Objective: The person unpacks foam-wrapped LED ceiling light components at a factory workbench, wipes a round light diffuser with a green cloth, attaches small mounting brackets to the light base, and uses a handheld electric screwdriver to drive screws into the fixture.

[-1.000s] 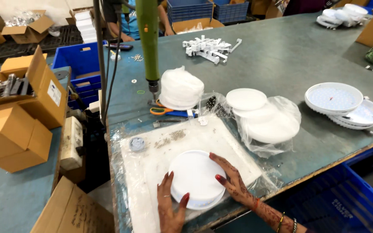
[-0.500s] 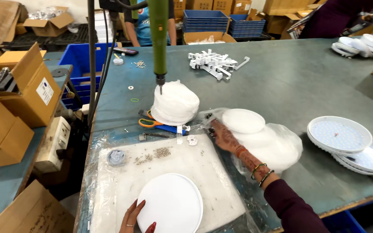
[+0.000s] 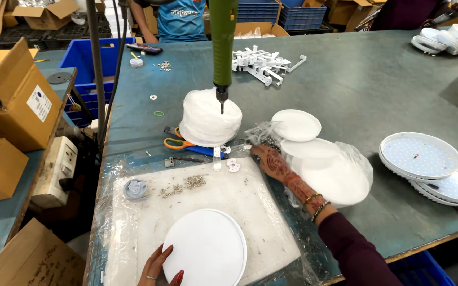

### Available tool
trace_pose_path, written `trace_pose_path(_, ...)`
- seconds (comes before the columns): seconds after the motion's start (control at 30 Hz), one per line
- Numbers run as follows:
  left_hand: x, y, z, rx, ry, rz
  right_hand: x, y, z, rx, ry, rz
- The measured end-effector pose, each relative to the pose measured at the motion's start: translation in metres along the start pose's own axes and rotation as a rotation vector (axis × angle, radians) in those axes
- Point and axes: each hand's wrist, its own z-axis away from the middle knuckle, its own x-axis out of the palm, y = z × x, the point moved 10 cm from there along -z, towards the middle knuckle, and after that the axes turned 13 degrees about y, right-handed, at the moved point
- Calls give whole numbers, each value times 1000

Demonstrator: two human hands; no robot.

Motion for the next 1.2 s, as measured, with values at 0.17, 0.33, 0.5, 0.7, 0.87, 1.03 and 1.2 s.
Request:
trace_pose_path(0.17,-23,24,10,-132,39,66,-4,26,-29,72,114,-69)
trace_pose_path(0.33,-49,53,10,-76,167,228,14,23,-39,160,9,66)
trace_pose_path(0.5,-53,57,10,-132,99,235,22,3,-42,99,-4,102)
trace_pose_path(0.7,-65,75,10,-135,104,289,6,-11,-11,46,18,31)
trace_pose_path(0.87,-70,84,10,-172,84,263,-9,-29,31,78,-64,39)
trace_pose_path(1.03,-73,90,11,-206,80,232,-19,-41,56,28,-89,8)
trace_pose_path(1.2,-76,90,13,-213,80,219,-18,-26,80,74,-129,112)
